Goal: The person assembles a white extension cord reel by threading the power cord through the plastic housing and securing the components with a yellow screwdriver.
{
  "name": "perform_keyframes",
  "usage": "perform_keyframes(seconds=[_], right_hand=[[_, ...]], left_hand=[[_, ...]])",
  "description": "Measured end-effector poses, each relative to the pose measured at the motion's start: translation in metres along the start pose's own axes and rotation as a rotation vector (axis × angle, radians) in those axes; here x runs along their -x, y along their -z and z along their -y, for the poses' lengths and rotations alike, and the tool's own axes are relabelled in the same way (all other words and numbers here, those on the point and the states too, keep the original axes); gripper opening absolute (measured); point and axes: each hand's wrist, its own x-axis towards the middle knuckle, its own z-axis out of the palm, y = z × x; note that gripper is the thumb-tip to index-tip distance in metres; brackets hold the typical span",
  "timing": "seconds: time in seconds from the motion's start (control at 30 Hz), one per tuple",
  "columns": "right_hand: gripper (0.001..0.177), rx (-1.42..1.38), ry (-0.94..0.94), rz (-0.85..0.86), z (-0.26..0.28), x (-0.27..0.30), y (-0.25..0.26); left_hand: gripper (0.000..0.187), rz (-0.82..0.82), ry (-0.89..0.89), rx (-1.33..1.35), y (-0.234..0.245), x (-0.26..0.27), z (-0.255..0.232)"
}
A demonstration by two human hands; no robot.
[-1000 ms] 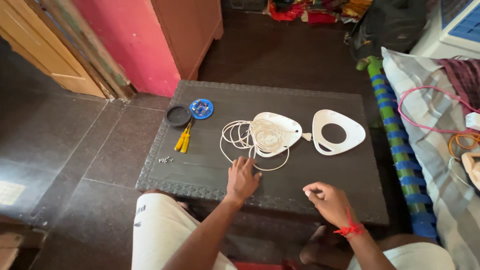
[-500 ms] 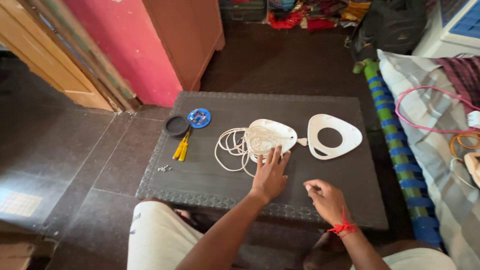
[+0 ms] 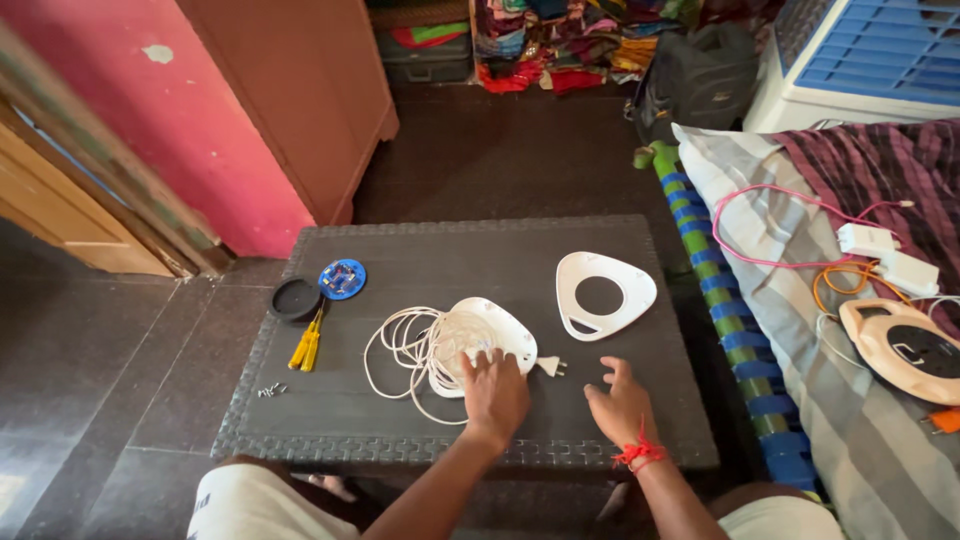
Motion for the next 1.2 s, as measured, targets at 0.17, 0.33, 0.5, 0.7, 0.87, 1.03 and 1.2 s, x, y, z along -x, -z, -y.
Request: perform_keyframes(seconds=[0.17, 0.33, 0.5, 0.7, 0.87, 1.03, 1.2], right_hand=[[0.060, 0.021, -0.015, -0.012, -0.004, -0.002, -0.001], [0.055, -0.055, -0.013, -0.036, -0.012, -0.011, -0.002], [0.052, 0.025, 0.114, -0.111, -0.014, -0.018, -0.004], [0.050, 0.008, 0.049, -0.026, 0.016, -0.010, -0.003], [0.048, 0.027, 0.021, 0.040, 0.037, -0.006, 0.004], [0.046, 0.036, 0.055, 0.038, 0.030, -0.007, -0.004], [0.049, 0.041, -0.018, -0.038, 0.003, -0.038, -0.005]], left_hand=[[0.025, 0.031, -0.233, 0.195, -0.004, -0.024, -0.034], [0.067, 0.151, -0.455, 0.100, -0.032, -0.075, -0.061], [0.070, 0.391, -0.268, -0.076, -0.067, -0.117, -0.054], [0.071, 0.281, -0.068, -0.206, -0.100, -0.180, -0.011], [0.071, 0.227, 0.023, -0.142, -0.113, -0.226, 0.012], [0.071, 0.178, -0.106, -0.081, -0.126, -0.241, -0.015], [0.072, 0.146, -0.230, -0.041, -0.126, -0.242, -0.069]])
